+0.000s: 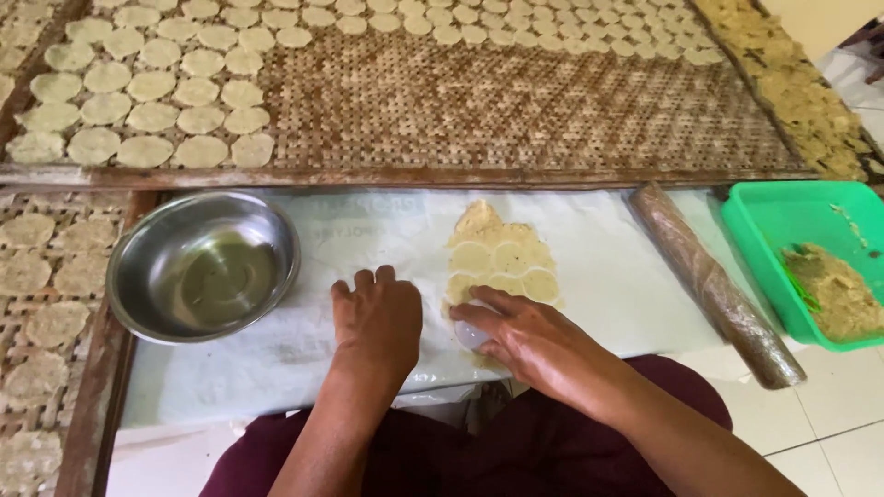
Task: Flattening dough with a rolling pin and cutting out small circular discs to be placed on a drying tray.
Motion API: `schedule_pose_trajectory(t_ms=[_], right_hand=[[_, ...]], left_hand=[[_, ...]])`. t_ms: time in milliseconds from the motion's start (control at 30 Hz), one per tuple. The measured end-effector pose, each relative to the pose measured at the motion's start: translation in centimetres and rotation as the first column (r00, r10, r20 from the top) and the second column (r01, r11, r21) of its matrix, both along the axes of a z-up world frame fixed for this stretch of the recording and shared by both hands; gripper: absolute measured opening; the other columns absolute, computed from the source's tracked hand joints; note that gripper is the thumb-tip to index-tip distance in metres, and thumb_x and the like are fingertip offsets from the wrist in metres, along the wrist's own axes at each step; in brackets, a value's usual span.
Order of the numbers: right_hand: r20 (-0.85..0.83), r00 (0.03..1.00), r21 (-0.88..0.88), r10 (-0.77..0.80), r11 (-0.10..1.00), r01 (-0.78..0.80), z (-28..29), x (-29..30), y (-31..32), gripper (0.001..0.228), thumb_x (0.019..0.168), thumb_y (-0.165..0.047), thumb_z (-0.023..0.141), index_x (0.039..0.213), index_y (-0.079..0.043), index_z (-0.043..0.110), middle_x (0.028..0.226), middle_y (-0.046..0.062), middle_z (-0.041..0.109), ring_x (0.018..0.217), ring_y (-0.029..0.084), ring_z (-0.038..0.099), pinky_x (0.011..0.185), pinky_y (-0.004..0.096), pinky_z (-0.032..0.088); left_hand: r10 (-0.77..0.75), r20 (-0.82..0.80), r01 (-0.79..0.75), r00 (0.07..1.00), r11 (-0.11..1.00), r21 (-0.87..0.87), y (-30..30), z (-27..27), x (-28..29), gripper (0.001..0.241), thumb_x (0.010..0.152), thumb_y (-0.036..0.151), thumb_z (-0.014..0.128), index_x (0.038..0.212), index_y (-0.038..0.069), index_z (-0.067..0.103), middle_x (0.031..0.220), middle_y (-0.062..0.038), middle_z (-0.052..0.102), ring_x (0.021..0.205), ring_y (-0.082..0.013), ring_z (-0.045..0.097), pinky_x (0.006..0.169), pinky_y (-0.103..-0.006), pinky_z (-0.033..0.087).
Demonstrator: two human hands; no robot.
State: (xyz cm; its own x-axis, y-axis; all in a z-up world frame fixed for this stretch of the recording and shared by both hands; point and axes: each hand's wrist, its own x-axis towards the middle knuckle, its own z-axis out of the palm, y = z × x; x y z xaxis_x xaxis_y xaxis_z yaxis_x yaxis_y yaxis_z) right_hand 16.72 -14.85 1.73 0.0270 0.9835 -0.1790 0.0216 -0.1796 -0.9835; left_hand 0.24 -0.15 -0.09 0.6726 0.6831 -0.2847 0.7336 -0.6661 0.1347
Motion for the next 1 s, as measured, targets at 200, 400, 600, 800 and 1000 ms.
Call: schedule_pose_trajectory(t_ms=[200,400,600,800,1000], right_hand=[[0.221,0.961,-0.179,-0.164,0.962,0.206,1.1,5.7,0.3,0.043,0.09,-0.01,0.072,0.133,-0.01,0.067,0.128,0.021,0.072,0.114,0.037,0.072,0.095,0.043,0.062],[0.924,0.381,0.053,-0.021,0.996,-0.073,4.7,4.3,-2.5,0.052,0.079,-0.017,0.079,0.129,-0.015,0.062,0.134,0.012,0.066,0.112,0.031,0.069,0.092,0.04,0.056],[0.908,0.402,-0.088,0.118,0.992,-0.092,3.0,2.5,-2.4,0.047,0.086,-0.019,0.074,0.13,-0.016,0.06,0.135,0.01,0.064,0.115,0.034,0.066,0.095,0.042,0.055],[0.907,0.407,-0.054,0.108,0.988,-0.142,2.2,2.4,-2.0,0.049,0.085,-0.016,0.072,0.132,-0.014,0.06,0.14,0.013,0.061,0.124,0.037,0.06,0.099,0.044,0.051],[0.908,0.399,-0.091,0.131,0.989,-0.12,2.1,2.1,-1.9,0.053,0.085,-0.016,0.071,0.137,-0.015,0.06,0.144,0.014,0.057,0.127,0.036,0.058,0.103,0.045,0.049]], left_hand=[[0.016,0.025,-0.016,1.0,1.0,0.019,-0.2,-0.2,-0.6,0.022,0.08,0.005,0.072,0.101,0.012,0.073,0.122,-0.008,0.062,0.121,-0.029,0.055,0.101,-0.0477,0.042],[0.014,-0.014,-0.014,1.0,1.0,0.017,0.1,1.0,-0.7,0.023,0.079,0.004,0.072,0.101,0.01,0.072,0.122,-0.008,0.061,0.121,-0.0283,0.055,0.103,-0.0481,0.041],[0.001,-0.019,-0.001,1.0,1.0,-0.003,-0.1,0.8,-0.2,0.022,0.078,0.004,0.073,0.1,0.01,0.071,0.121,-0.008,0.061,0.12,-0.0284,0.054,0.103,-0.0483,0.04],[-0.008,-0.032,0.007,0.999,1.0,-0.011,-0.1,1.0,-0.2,0.021,0.079,0.004,0.074,0.099,0.01,0.071,0.12,-0.008,0.061,0.119,-0.0279,0.055,0.102,-0.0467,0.041],[0.003,0.005,-0.003,1.0,1.0,0.008,-0.2,0.6,-0.2,0.022,0.078,0.005,0.074,0.099,0.01,0.072,0.119,-0.008,0.062,0.118,-0.0282,0.055,0.1,-0.0472,0.041]])
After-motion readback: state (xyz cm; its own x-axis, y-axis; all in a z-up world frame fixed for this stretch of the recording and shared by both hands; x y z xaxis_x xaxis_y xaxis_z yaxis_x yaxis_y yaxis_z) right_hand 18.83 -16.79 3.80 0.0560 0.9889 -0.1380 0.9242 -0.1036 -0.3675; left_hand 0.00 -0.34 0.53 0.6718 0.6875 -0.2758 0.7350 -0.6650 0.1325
